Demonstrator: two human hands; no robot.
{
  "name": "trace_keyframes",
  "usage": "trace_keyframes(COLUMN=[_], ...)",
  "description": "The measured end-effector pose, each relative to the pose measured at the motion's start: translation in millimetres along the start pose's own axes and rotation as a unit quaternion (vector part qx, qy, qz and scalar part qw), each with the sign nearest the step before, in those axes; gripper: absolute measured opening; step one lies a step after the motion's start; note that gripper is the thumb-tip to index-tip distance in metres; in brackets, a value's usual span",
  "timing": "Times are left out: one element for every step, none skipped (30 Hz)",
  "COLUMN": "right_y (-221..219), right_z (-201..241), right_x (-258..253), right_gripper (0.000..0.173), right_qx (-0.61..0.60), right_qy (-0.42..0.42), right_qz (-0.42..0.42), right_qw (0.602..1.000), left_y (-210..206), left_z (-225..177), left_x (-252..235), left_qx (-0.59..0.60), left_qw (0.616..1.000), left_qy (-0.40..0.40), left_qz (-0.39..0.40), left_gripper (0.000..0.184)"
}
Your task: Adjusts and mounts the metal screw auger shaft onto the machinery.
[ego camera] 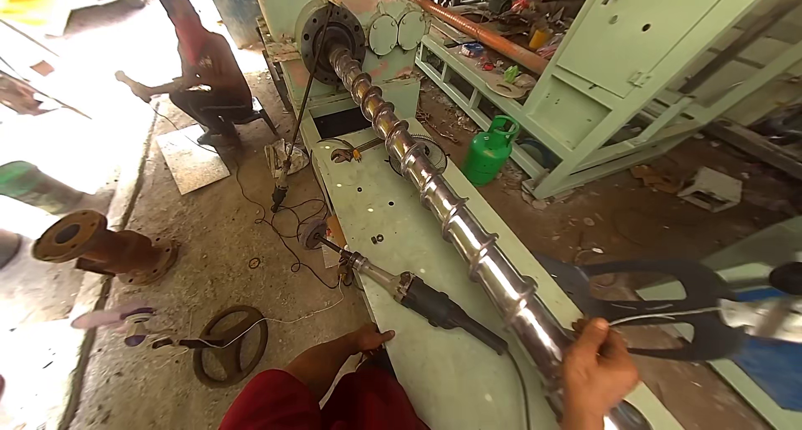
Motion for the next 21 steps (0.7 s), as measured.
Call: trace_keyframes(right_y=[0.0, 0.1, 0.2, 0.6, 0.9, 1.1, 1.2, 1.2, 1.1, 1.2, 1.2, 1.2, 1.2, 0.9, 0.9, 1.1, 1.2, 1.3, 1.2, 1.0, 1.0], right_z=[0.0, 0.6, 1.5, 2.5, 2.9, 3.0, 3.2, 3.1, 3.0, 2.6, 2.1, 1.7, 1.5, 1.3, 1.4, 1.6, 2.1, 2.5, 2.3, 2.0, 2.1], right_x=[0.2, 0.3, 0.3, 0.4, 0.4, 0.5, 0.6, 0.8, 0.9, 1.0, 0.9, 0.7, 0.6, 0.4, 0.4, 0.4, 0.5, 0.7, 0.8, 1.0, 0.9], right_gripper=[0.048, 0.048, 0.048, 0.048, 0.048, 0.048, 0.048, 0.048, 0.048, 0.048, 0.048, 0.048, 0.048, 0.048, 0.048, 0.048, 0.048, 0.048, 0.048, 0.048, 0.048], right_qx=[0.0, -0.001, -0.001, -0.002, -0.003, -0.004, -0.003, -0.003, -0.003, -0.004, -0.005, -0.007, -0.008, -0.01, -0.01, -0.01, -0.01, -0.01, -0.011, -0.011, -0.012], right_qy=[0.0, 0.002, 0.003, 0.004, 0.004, 0.004, 0.004, 0.004, 0.003, 0.002, 0.002, 0.002, 0.001, 0.001, 0.002, 0.003, 0.003, 0.002, 0.001, 0.001, 0.002], right_qz=[0.0, -0.001, -0.001, 0.0, 0.0, -0.001, -0.002, -0.001, -0.001, 0.0, 0.0, -0.001, -0.003, -0.003, -0.004, -0.005, -0.005, -0.004, -0.003, -0.003, -0.003], right_qw=[1.0, 1.0, 1.0, 1.0, 1.0, 1.0, 1.0, 1.0, 1.0, 1.0, 1.0, 1.0, 1.0, 1.0, 1.0, 1.0, 1.0, 1.0, 1.0, 1.0, 1.0], left_y=[-0.2, -0.2, 0.2, 0.5, 0.6, 0.3, 0.2, 0.1, 0.0, 0.1, 0.1, 0.1, 0.0, 0.1, 0.2, -0.1, -0.5, -0.6, -0.6, -0.6, -0.8], left_z=[0.9, 1.1, 1.0, 1.3, 1.7, 2.0, 2.2, 2.2, 2.0, 2.0, 2.4, 2.7, 2.6, 2.1, 1.6, 1.2, 1.1, 1.0, 1.2, 1.2, 0.9], left_x=[-0.7, -1.1, -1.4, -2.2, -3.3, -3.7, -3.5, -2.7, -2.3, -2.0, -2.5, -3.2, -3.3, -3.0, -2.4, -1.6, -1.2, -0.6, -0.2, 0.2, 1.0], left_qx=[0.002, 0.0, -0.002, -0.003, -0.003, -0.003, -0.002, -0.002, -0.002, -0.002, -0.003, -0.004, -0.004, -0.005, -0.005, -0.006, -0.005, -0.004, -0.004, -0.004, -0.004], left_qw=[1.0, 1.0, 1.0, 1.0, 1.0, 1.0, 1.0, 1.0, 1.0, 1.0, 1.0, 1.0, 1.0, 1.0, 1.0, 1.0, 1.0, 1.0, 1.0, 1.0, 1.0], left_qy=[0.0, -0.001, -0.003, -0.002, -0.002, -0.001, -0.002, -0.004, -0.005, -0.005, -0.005, -0.006, -0.007, -0.007, -0.007, -0.006, -0.006, -0.007, -0.008, -0.008, -0.008], left_qz=[-0.001, -0.002, -0.005, -0.004, -0.004, -0.002, -0.002, -0.001, -0.001, -0.001, -0.002, -0.005, -0.005, -0.003, -0.002, -0.001, 0.001, 0.0, 0.001, 0.001, 0.001], left_gripper=[0.068, 0.068, 0.068, 0.068, 0.068, 0.068, 0.069, 0.069, 0.069, 0.069, 0.069, 0.07, 0.069, 0.069, 0.069, 0.069, 0.069, 0.069, 0.068, 0.068, 0.068])
Point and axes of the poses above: each hand's wrist, its own x-axis away from the middle knuckle, its own y-axis out of the back of the hand, z = x × y, the point moved 7 cm from there along -x, towards the middle knuckle, and after that the axes turned 4 degrees about x, right-handed, at the moved point
